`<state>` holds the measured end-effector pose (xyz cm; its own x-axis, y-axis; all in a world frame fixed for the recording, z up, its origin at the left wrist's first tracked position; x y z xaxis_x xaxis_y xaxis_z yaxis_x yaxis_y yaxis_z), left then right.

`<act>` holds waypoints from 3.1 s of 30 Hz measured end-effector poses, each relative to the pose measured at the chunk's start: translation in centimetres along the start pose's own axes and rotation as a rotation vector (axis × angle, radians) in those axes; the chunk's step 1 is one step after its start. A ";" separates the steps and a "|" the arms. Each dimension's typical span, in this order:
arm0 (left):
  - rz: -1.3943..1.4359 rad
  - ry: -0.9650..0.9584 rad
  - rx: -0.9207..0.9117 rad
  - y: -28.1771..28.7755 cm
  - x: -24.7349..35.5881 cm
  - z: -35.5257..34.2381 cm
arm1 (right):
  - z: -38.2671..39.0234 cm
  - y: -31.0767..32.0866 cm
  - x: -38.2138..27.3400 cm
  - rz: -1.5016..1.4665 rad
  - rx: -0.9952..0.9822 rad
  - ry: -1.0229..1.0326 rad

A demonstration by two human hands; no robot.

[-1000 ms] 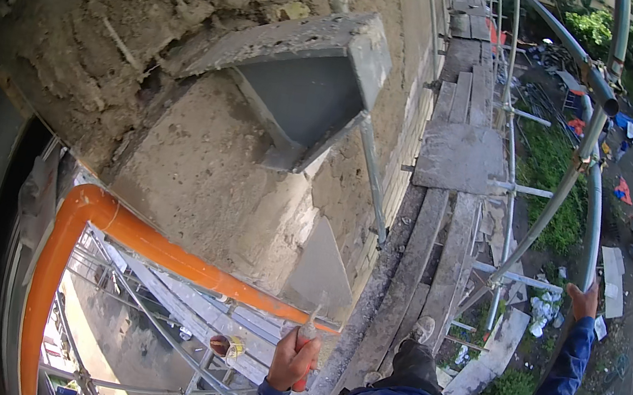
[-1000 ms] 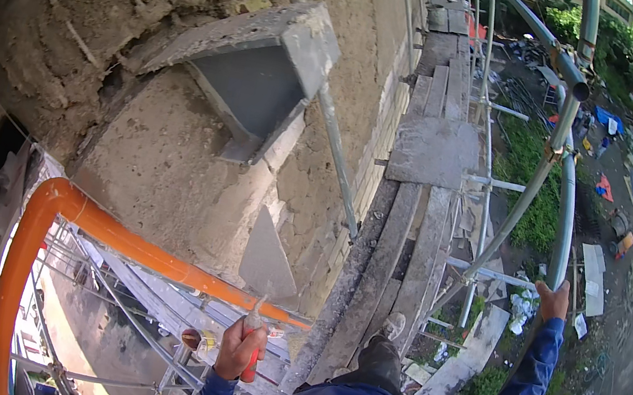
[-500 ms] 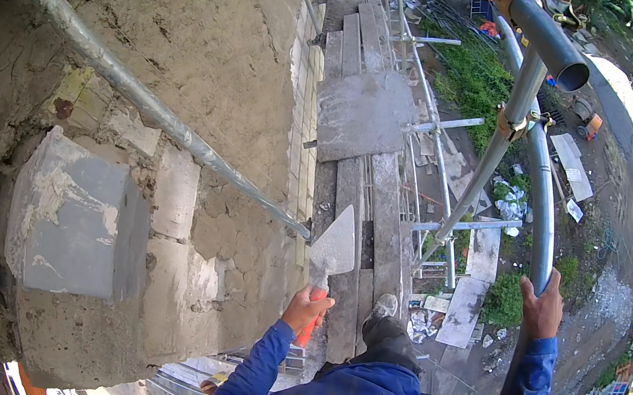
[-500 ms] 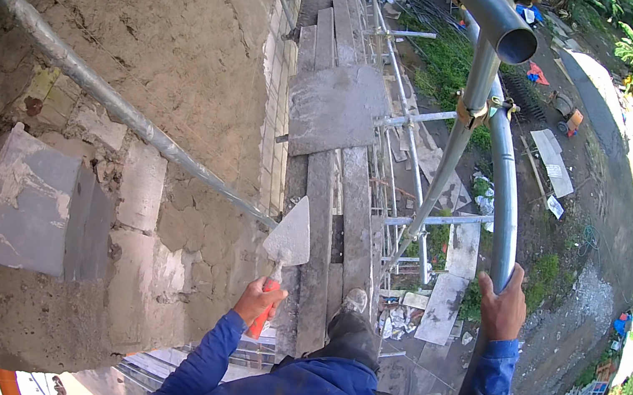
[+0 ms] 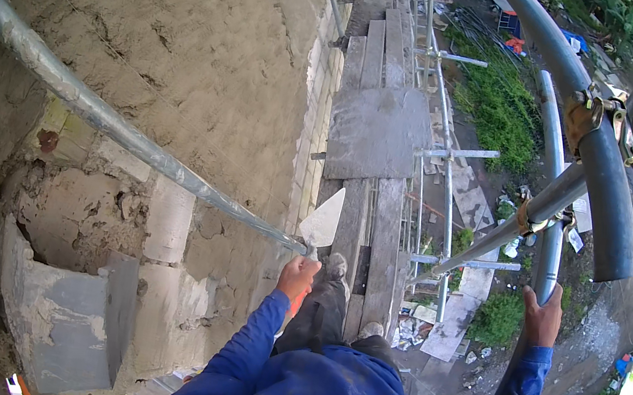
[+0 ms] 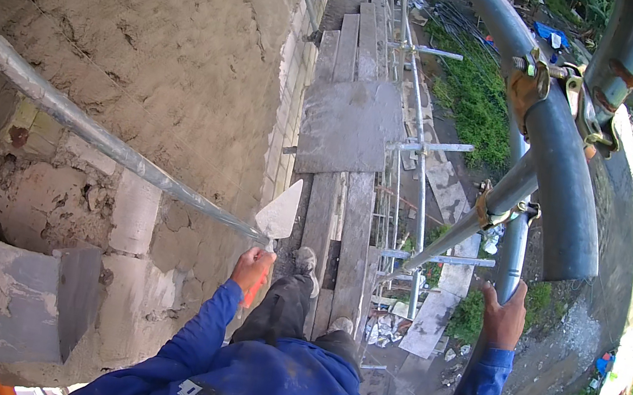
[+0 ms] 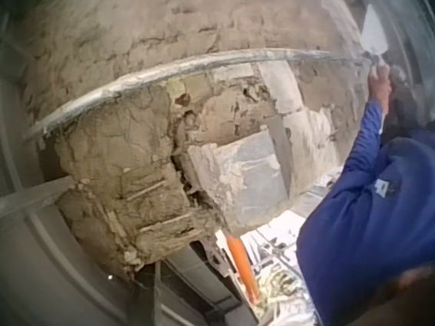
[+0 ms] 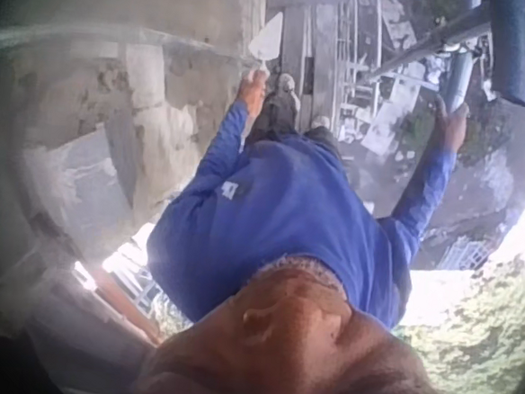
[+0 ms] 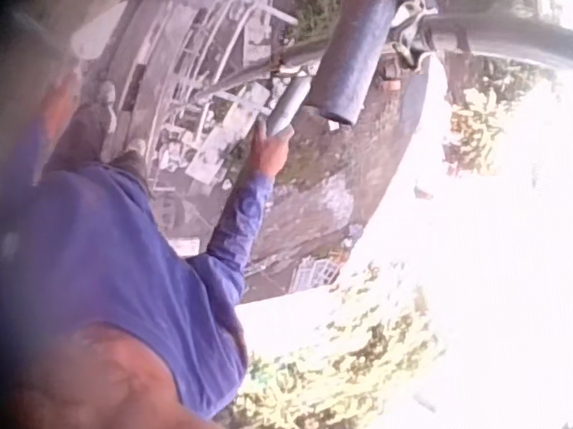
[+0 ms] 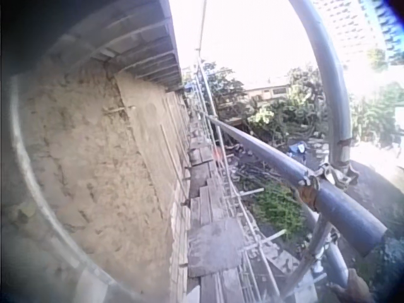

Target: The person stands on scaffolding and applies cement to a wall using a trowel. They scoop cement from a bucket, spread it onto the wall surface, and smooth it with the trowel.

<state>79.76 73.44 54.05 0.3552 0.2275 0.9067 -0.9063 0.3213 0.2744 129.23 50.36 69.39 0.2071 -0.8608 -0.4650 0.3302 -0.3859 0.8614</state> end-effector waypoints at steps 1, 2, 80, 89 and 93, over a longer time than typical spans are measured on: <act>0.001 -0.005 0.017 0.0 0.0 -1.9 | -0.2 -0.1 -0.1 -0.024 -0.010 -0.002; -0.043 -0.022 0.036 0.2 -0.7 -4.0 | -0.3 -0.2 -0.1 -0.049 -0.018 -0.005; -0.714 0.303 -0.180 9.9 36.6 -157.3 | -85.6 -25.8 -136.1 0.380 0.944 0.104; -0.700 0.375 -0.140 7.7 44.2 -179.6 | -96.4 -33.0 -156.2 -0.054 0.720 0.523; -0.777 0.396 -0.074 9.5 44.6 -184.9 | -105.2 -37.0 -170.9 -0.358 0.469 0.769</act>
<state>129.30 256.59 37.89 0.9321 0.2172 0.2897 -0.3620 0.5740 0.7345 178.50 246.64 95.45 0.7665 -0.2787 -0.5785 0.1243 -0.8194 0.5595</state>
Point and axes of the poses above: each hand's wrist, its own z-axis away from the middle knuckle, its own y-axis out of the back of the hand, x = y × z, the point moved 3 cm from there along -z, towards the middle knuckle, and after that the axes turned 15 degrees about -y, right-handed, at the moved point
